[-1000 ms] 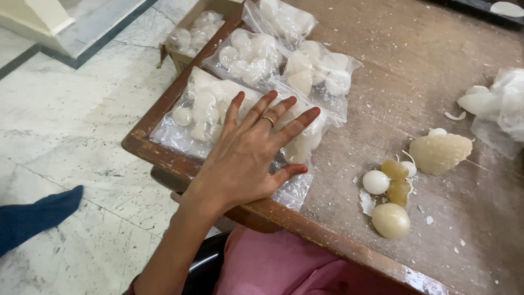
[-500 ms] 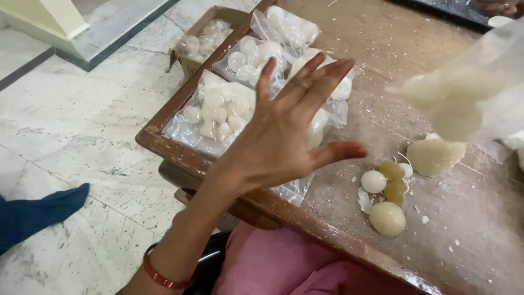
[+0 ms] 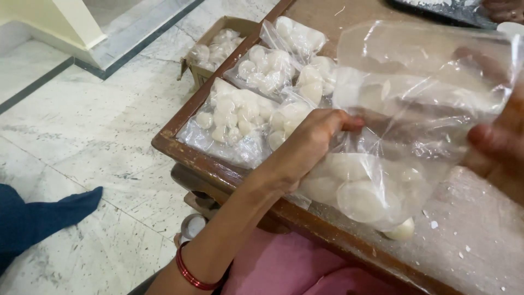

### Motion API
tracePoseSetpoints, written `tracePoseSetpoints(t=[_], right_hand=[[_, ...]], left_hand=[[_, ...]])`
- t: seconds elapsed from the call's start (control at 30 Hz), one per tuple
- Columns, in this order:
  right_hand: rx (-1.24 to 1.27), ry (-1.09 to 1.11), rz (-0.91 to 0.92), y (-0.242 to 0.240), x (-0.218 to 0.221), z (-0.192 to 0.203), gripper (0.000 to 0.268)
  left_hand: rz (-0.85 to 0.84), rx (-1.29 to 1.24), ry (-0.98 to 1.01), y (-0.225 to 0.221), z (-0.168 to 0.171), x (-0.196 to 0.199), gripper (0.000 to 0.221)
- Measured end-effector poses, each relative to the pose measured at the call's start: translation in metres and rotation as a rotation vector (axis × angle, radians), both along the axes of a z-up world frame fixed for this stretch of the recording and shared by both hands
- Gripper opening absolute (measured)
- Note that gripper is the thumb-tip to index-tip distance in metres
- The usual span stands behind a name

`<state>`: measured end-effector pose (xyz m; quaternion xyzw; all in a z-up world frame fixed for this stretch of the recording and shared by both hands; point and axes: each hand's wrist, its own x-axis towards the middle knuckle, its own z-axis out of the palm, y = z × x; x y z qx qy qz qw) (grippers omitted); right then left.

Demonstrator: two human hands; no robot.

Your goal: The person gathers loose molded candles from a wooden tray and packs them into clear plastic bags, pressing the bags closed and stacking the filled bags on the tray. They continue filling and arranging bags of candles across the work surface.

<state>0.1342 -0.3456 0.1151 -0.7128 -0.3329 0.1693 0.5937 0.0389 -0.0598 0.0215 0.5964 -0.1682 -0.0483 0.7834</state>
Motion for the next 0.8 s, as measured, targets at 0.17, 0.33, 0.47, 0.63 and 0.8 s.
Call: tracePoseSetpoints(t=[0.17, 0.33, 0.47, 0.63, 0.8], right_hand=[[-0.210, 0.184, -0.230, 0.030, -0.045, -0.016, 0.074], [-0.032, 0.124, -0.335, 0.042, -0.057, -0.012, 0.060], [-0.075, 0.078, -0.585, 0.050, -0.070, -0.008, 0.064], [-0.134, -0.183, -0.502, 0.054, -0.073, -0.007, 0.048], [-0.314, -0.223, -0.387, 0.046, -0.061, -0.008, 0.038]], left_hand=[[0.138, 0.035, -0.093, -0.008, 0.025, -0.015, 0.050], [0.239, -0.001, -0.090, -0.007, 0.029, -0.017, 0.042], [0.307, -0.008, -0.165, -0.006, 0.025, -0.019, 0.032], [0.491, 0.204, -0.429, -0.001, 0.040, -0.026, 0.021], [0.529, 0.651, -0.272, 0.002, 0.075, -0.037, 0.031]])
